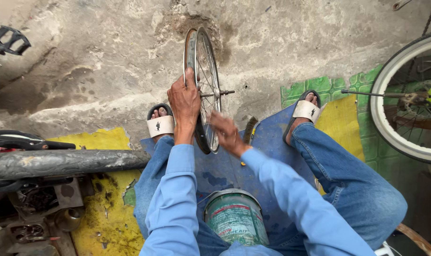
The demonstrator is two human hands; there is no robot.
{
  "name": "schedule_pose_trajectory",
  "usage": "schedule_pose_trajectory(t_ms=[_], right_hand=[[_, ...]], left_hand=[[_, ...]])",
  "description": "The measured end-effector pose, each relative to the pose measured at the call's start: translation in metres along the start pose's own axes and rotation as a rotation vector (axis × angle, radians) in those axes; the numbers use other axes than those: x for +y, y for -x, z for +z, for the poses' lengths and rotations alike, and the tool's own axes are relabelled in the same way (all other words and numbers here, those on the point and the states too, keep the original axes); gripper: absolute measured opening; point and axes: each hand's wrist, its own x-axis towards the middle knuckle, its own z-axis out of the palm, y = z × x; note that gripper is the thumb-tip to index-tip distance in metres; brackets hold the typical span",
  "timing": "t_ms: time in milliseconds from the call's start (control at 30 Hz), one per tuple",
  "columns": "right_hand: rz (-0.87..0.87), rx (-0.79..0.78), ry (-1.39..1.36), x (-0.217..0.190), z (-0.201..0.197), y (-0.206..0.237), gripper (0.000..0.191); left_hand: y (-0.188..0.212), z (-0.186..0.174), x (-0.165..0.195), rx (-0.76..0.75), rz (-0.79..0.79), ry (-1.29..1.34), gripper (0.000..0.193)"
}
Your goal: The person sits on the floor and scrubs a bicycle wheel rim and spokes with a wire brush. They rotate the wheel to access different sections and continue scrubbing the metal surfaces.
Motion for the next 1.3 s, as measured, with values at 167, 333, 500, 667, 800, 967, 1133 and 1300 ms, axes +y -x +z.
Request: schedule_pose_trajectory(t_ms=[167,333,500,667,800,967,1133,1300], right_hand=[[0.127,0.055,-0.272,-0.038,0.017,0.035,0.024],[0.487,0.309,-0.079,-0.012,0.006,0.001,0.04],[0.689,0.597,-0.727,-0.013,0.009,-0.049,0.037],[0.674,0.386,-0.365,-0.066,0.006,-0.022,0.044],[0.676,0.355,-0.317,-0.062,0.002,-0.026,0.047],[0.647,0.357,-0.226,-0.056,0.01,-0.012,0.046],[0.591,0.329,-0.223,-0.054,0.001,-0.002,0.038],[0.596,0.322,-0.113,-0.043,-0.002,-0.03,0.034]], left_hand=[[-0.006,-0.006,-0.003,-0.01,-0.022,0.025,0.06],[-0.002,-0.003,-0.002,0.033,-0.003,-0.051,0.063],[0.002,0.001,0.003,0.015,-0.045,0.09,0.061],[-0.003,0.0,0.009,0.043,-0.028,0.126,0.06],[0.002,0.003,0.009,0.037,-0.058,0.106,0.062],[0.003,0.003,0.009,0.01,-0.05,0.108,0.061],[0.004,0.003,0.012,0.03,-0.09,0.166,0.059],[0.006,0.007,0.006,0.046,-0.068,0.168,0.06]])
